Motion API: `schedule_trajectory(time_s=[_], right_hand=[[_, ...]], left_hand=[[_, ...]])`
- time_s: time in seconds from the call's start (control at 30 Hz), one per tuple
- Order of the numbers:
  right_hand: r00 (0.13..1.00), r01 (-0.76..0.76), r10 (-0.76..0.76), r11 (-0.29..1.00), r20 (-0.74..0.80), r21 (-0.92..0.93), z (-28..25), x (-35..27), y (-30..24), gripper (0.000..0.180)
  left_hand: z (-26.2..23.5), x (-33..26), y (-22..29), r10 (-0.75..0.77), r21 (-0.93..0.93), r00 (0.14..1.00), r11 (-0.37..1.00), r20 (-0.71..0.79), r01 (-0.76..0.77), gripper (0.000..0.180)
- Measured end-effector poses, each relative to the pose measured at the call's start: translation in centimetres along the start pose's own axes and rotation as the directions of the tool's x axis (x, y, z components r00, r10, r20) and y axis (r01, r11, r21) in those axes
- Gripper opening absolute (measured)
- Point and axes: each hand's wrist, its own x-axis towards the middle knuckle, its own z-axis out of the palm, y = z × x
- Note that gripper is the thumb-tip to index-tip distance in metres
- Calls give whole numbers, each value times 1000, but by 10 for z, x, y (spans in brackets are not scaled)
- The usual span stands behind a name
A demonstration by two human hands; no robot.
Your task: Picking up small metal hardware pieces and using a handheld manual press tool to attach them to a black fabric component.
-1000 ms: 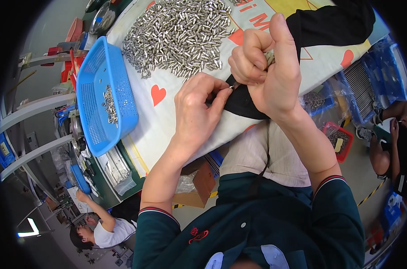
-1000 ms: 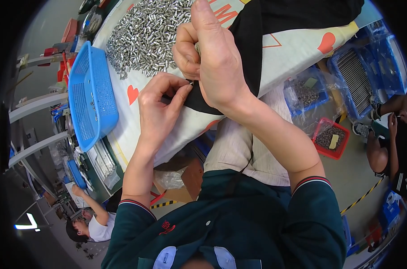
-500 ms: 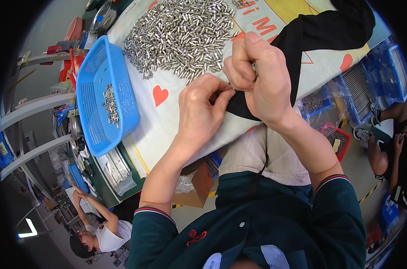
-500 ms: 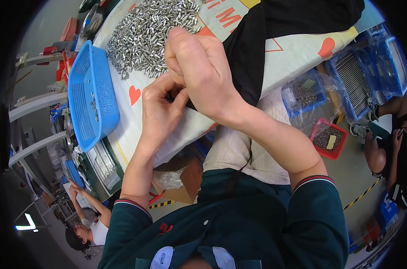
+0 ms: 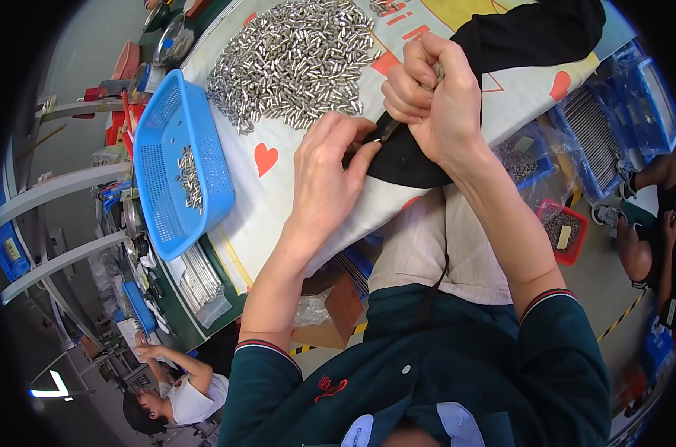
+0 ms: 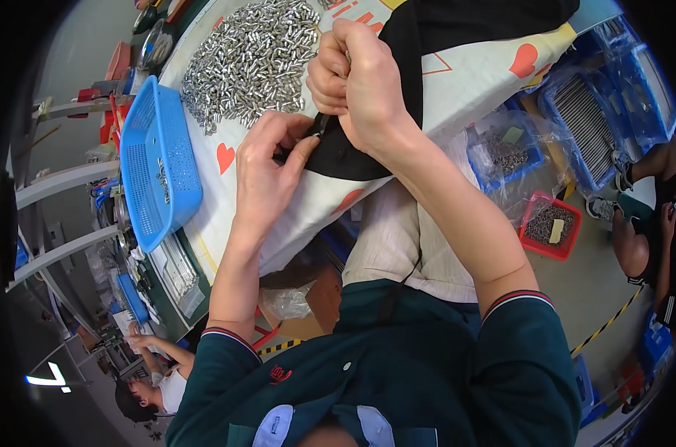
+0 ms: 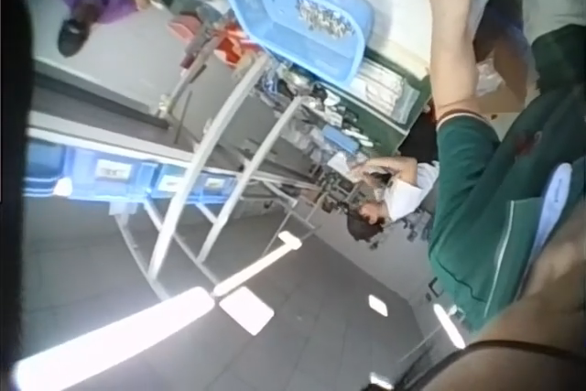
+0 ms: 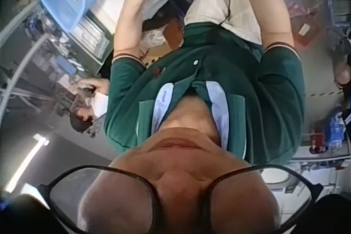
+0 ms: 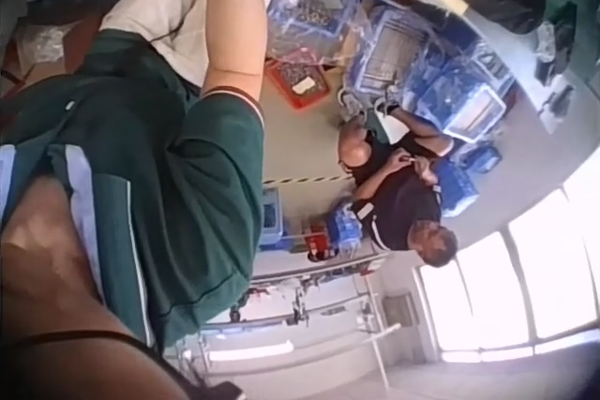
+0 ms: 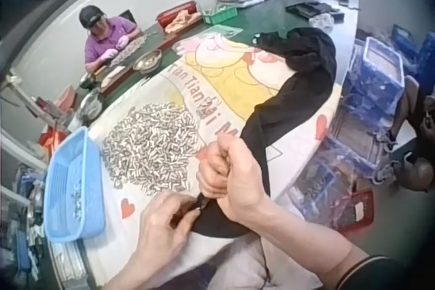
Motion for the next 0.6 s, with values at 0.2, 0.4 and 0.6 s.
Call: schedule_trajectory(time_s=[0.2,0.4,0.6], right_hand=[[1000,-19,19,1000,16,15,0,3,0,32],[999,-31,32,999,20,-9,0,3,-1,32],[999,-32,32,999,7,-20,1,3,-2,33]], left_hand=[[2,0,-5,240,126,971,964,-16,-236,12],[0,2,-5,345,221,938,915,6,-338,14],[-19,0,-5,-272,-804,900,412,340,428,15]])
